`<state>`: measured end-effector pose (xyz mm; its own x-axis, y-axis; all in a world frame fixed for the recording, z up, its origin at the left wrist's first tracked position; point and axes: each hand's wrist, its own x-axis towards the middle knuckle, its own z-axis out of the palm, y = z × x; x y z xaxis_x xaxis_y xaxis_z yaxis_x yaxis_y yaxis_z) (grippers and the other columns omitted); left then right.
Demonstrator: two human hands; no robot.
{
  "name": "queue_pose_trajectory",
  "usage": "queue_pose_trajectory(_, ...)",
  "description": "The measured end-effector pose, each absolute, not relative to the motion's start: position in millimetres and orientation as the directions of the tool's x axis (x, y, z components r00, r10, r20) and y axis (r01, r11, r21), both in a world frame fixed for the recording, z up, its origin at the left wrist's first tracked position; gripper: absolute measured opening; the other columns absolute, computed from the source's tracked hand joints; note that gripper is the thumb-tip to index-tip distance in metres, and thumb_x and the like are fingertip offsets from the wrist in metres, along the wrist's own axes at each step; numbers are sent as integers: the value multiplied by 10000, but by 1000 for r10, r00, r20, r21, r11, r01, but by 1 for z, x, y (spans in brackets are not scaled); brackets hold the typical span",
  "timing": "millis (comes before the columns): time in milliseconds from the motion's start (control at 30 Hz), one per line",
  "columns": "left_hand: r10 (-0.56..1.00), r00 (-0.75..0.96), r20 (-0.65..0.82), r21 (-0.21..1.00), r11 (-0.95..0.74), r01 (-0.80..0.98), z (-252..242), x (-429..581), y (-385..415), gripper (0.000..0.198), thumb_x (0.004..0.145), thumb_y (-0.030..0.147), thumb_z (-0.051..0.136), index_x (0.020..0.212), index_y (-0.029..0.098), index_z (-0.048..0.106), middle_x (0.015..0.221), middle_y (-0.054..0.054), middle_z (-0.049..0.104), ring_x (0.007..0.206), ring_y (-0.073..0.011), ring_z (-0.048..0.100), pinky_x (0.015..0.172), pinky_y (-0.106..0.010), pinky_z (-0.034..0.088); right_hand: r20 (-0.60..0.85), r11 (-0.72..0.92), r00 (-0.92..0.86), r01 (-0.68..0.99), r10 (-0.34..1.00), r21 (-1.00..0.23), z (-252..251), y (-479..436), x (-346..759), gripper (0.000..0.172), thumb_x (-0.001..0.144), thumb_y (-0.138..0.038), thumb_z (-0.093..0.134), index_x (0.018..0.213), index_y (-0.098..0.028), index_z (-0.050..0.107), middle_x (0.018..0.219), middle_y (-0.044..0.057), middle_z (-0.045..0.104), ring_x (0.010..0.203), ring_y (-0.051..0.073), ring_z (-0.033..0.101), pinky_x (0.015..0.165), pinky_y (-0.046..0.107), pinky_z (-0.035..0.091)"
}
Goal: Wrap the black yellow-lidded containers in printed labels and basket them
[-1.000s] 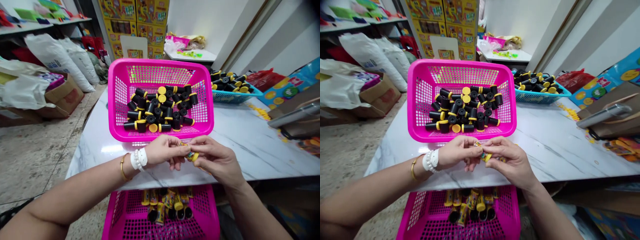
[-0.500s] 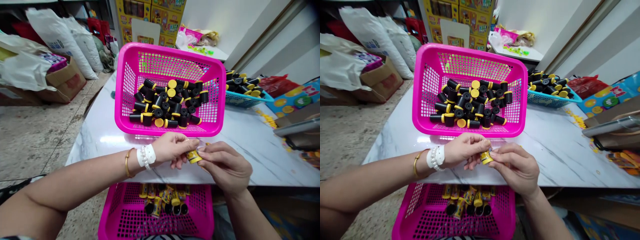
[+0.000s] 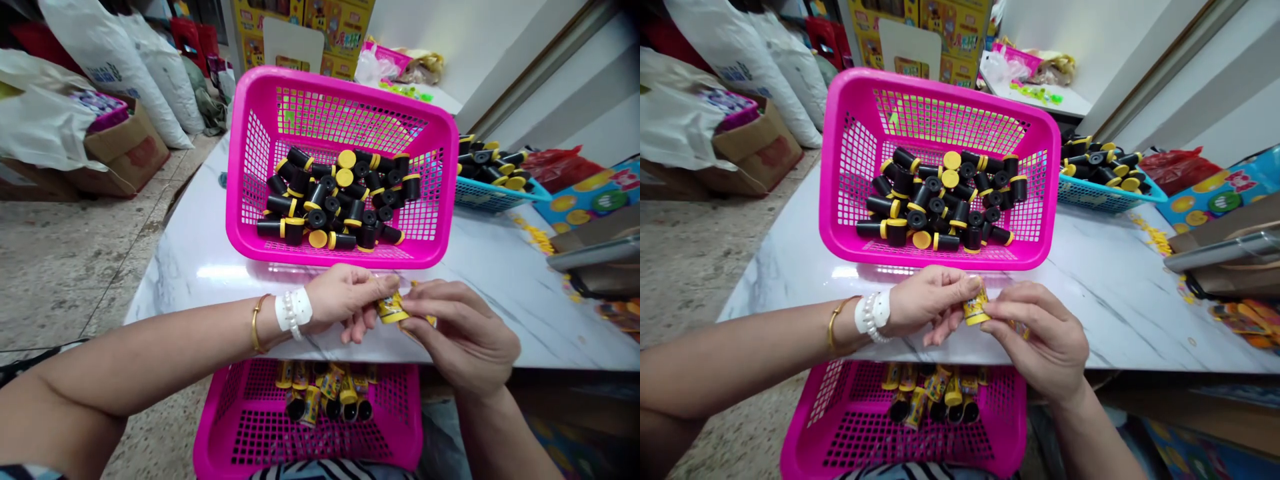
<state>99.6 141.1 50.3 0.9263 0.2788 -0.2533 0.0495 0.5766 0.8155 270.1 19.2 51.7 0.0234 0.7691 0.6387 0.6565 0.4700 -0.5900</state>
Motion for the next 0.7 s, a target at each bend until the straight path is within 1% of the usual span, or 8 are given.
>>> queue_pose_trajectory(67, 254, 934, -251, 799, 599, 52, 48, 99, 139, 579, 760, 709, 753, 748, 151, 598, 482, 44, 591, 325, -82, 541, 288, -137, 399, 627, 469, -15, 678, 779, -566, 54, 20, 270, 456, 805, -94, 820, 1195, -323, 769, 961, 36, 728, 870, 211, 705, 762, 375, 585)
queue_pose_trajectory(200, 125, 964, -234, 745, 661, 95, 43, 100, 139, 538, 726, 634, 828, 807, 145, 619, 534, 26, 643, 368, -96, 595, 329, -146, 468, 668, 506, -36, 684, 744, -526, 54, 18, 270, 433, 803, -70, 813, 1152, -325, 781, 872, 18, 738, 788, 203, 710, 742, 388, 583)
queue_pose_trajectory(333, 150, 966, -211, 771, 633, 70, 41, 100, 139, 534, 720, 622, 843, 799, 158, 592, 497, 52, 610, 337, -83, 556, 314, -138, 439, 627, 444, 37, 674, 778, -591, 53, 15, 269, 375, 803, -101, 816, 1111, -315, 793, 893, 26, 732, 817, 212, 708, 765, 396, 584)
queue_pose_trajectory(400, 153, 962, -224, 775, 627, 81, 40, 100, 139, 550, 726, 648, 826, 798, 160, 583, 486, 54, 600, 330, -82, 549, 307, -134, 427, 625, 445, 30, 676, 780, -588, 52, 15, 267, 380, 801, -100, 814, 1113, -315, 793, 891, 26, 728, 813, 211, 703, 749, 389, 581)
queue_pose_trajectory(467, 131, 958, -255, 757, 644, 114, 40, 100, 139, 548, 769, 668, 780, 811, 161, 576, 497, 42, 616, 334, -88, 559, 306, -136, 422, 654, 474, -1, 690, 757, -547, 51, 14, 265, 406, 795, -68, 804, 1109, -325, 794, 839, 13, 722, 768, 202, 696, 724, 388, 577)
queue_pose_trajectory(567, 119, 943, -310, 728, 668, 155, 40, 101, 140, 474, 860, 614, 725, 854, 174, 549, 498, 45, 624, 324, -90, 552, 300, -130, 390, 687, 473, -5, 729, 727, -495, 47, 10, 264, 410, 792, -43, 788, 1086, -329, 794, 796, 4, 713, 723, 200, 693, 682, 383, 574)
queue_pose_trajectory(633, 136, 934, -330, 727, 667, 160, 40, 101, 140, 422, 914, 570, 685, 866, 182, 528, 489, 55, 614, 315, -85, 540, 300, -124, 369, 703, 443, 38, 753, 710, -488, 42, 7, 265, 373, 796, -48, 782, 1054, -317, 792, 812, 9, 712, 728, 199, 691, 683, 382, 579)
queue_pose_trajectory(700, 143, 929, -341, 730, 663, 166, 41, 102, 139, 412, 977, 573, 588, 871, 179, 532, 487, 53, 606, 312, -82, 530, 302, -127, 363, 722, 398, 128, 763, 679, -510, 34, 3, 264, 326, 801, -80, 795, 1042, -300, 787, 855, 21, 708, 769, 204, 689, 715, 389, 591)
